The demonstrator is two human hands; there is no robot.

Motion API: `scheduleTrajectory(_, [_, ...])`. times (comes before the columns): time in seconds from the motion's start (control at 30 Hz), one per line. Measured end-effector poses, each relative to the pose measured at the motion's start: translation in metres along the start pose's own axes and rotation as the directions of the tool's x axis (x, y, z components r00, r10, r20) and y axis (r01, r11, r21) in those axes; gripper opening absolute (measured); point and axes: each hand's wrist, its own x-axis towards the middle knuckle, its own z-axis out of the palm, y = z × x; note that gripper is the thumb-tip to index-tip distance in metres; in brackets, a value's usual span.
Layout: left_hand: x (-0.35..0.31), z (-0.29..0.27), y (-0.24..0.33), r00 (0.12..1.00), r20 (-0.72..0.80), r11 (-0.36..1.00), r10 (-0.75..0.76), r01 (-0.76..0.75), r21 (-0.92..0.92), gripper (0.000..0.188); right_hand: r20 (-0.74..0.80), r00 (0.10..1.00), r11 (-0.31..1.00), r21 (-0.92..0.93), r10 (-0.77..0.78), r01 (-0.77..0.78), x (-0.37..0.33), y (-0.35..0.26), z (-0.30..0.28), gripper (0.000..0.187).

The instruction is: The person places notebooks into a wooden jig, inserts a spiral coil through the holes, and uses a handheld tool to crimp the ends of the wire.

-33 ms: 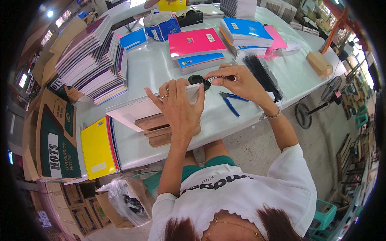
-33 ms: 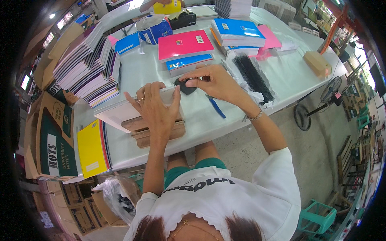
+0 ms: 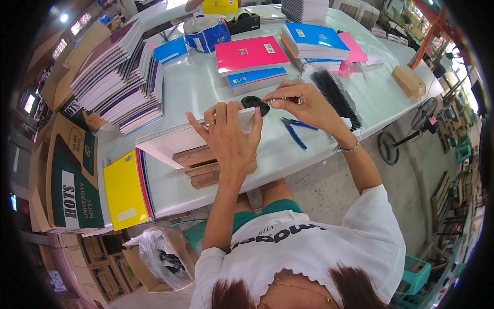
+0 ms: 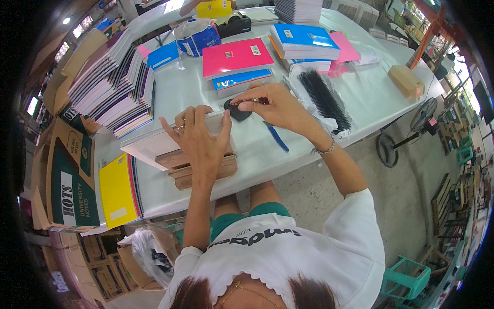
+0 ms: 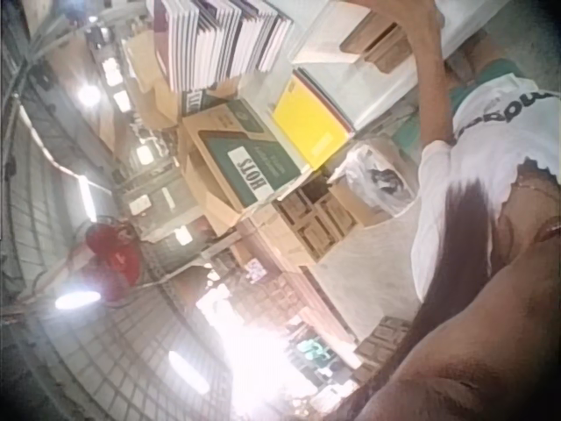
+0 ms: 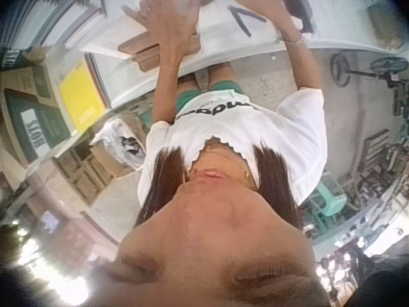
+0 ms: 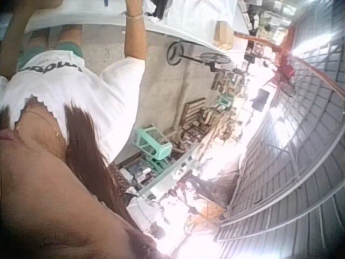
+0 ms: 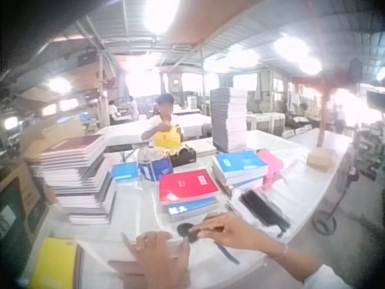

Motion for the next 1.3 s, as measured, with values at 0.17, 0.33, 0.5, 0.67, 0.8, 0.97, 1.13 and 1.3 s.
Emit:
scheduleTrajectory(0.17, [-0.001,0.005,-0.003,0.998,-0.033,0.999,0.046,-0.046,-0.018,0.023,0.031,0.999,0.996,0.093,0.009,-0.012,0.0,0.003,0.005,0.022])
scheduleTrajectory(0.33, [-0.002,0.003,-0.005,0.998,-0.023,0.998,0.058,-0.059,-0.039,0.022,0.034,0.999,0.99,0.142,-0.001,-0.004,-0.002,-0.004,0.007,0.016])
scheduleTrajectory(0.5, [-0.002,0.002,-0.007,0.996,-0.031,0.995,0.083,-0.085,-0.052,0.022,0.012,0.996,0.994,0.075,-0.085,0.084,-0.002,0.002,0.013,0.014])
scheduleTrajectory(0.67, [0.0,-0.009,-0.005,0.993,0.034,0.992,0.112,-0.11,-0.06,0.026,0.067,0.998,0.999,0.042,-0.013,0.01,-0.003,-0.002,0.008,0.022])
scheduleTrajectory(0.8, [0.005,-0.013,-0.014,0.962,0.048,0.95,0.267,-0.255,-0.179,0.022,0.206,0.979,0.996,0.086,0.005,-0.023,-0.002,-0.012,0.009,0.034])
scheduleTrajectory(0.97, [-0.004,-0.018,-0.031,0.912,0.131,0.883,0.388,-0.327,-0.337,0.017,0.504,0.853,0.943,0.199,0.135,-0.267,0.027,0.026,-0.007,0.027])
scheduleTrajectory(1.13, [-0.005,-0.02,-0.033,0.905,0.084,0.86,0.418,-0.364,-0.358,0.021,0.468,0.881,0.974,-0.159,-0.071,0.163,0.069,0.128,0.042,0.066])
scheduleTrajectory(1.3, [-0.004,-0.016,-0.034,0.917,0.049,0.859,0.396,-0.351,-0.373,0.023,0.585,0.807,0.946,-0.298,0.076,0.127,0.078,0.156,0.066,0.083])
